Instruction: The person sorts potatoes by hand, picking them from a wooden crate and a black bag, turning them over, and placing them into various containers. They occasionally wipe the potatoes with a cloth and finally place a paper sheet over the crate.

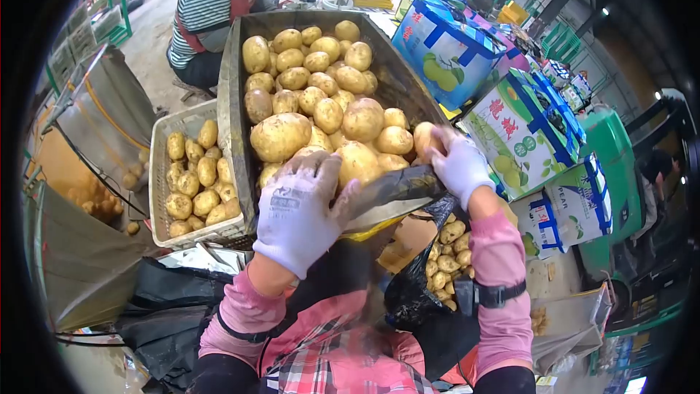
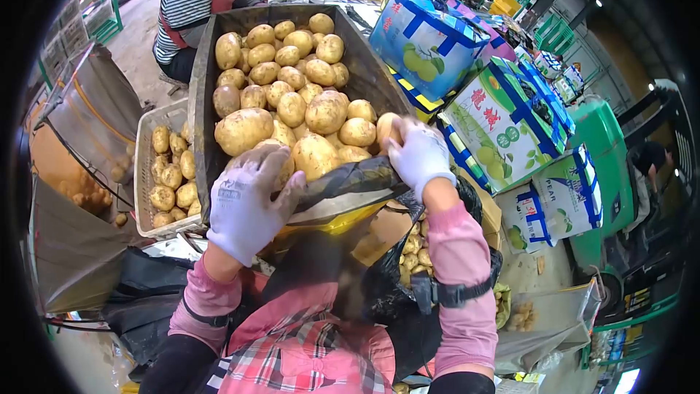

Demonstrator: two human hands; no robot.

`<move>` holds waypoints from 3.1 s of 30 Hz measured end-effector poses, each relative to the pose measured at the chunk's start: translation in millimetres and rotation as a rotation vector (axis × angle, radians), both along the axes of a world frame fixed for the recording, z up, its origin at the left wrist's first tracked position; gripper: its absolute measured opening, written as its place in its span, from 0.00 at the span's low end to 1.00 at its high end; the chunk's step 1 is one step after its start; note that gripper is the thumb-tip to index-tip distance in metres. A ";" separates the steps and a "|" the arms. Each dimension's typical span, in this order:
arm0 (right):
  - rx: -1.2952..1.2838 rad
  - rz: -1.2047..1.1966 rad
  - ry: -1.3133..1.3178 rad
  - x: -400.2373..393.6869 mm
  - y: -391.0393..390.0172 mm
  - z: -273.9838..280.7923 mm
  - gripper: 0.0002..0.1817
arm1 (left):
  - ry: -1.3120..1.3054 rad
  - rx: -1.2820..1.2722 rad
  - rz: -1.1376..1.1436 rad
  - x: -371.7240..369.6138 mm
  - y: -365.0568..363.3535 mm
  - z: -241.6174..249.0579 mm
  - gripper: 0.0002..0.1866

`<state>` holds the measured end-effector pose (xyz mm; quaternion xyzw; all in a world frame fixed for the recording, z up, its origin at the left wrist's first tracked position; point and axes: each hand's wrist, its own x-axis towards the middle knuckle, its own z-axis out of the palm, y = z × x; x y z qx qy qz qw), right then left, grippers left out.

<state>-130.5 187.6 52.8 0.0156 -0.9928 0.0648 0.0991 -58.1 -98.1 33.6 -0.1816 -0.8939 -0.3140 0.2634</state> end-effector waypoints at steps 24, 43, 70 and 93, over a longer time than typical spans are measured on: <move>-0.852 -0.049 0.265 114.5 157.1 -20.2 0.23 | 0.095 -0.187 -0.039 1.3 12.1 -3.1 0.16; -0.188 -0.533 -0.974 212.3 326.0 -467.3 0.46 | 0.099 -0.532 0.051 2.9 49.0 -7.8 0.14; -1.859 -0.200 -0.058 244.1 223.6 -138.3 0.32 | 0.326 0.177 -0.316 49.8 75.4 -42.3 0.22; -1.808 -0.039 0.217 276.3 34.6 -75.5 0.29 | -1.196 1.454 -1.074 133.7 165.3 -113.6 0.25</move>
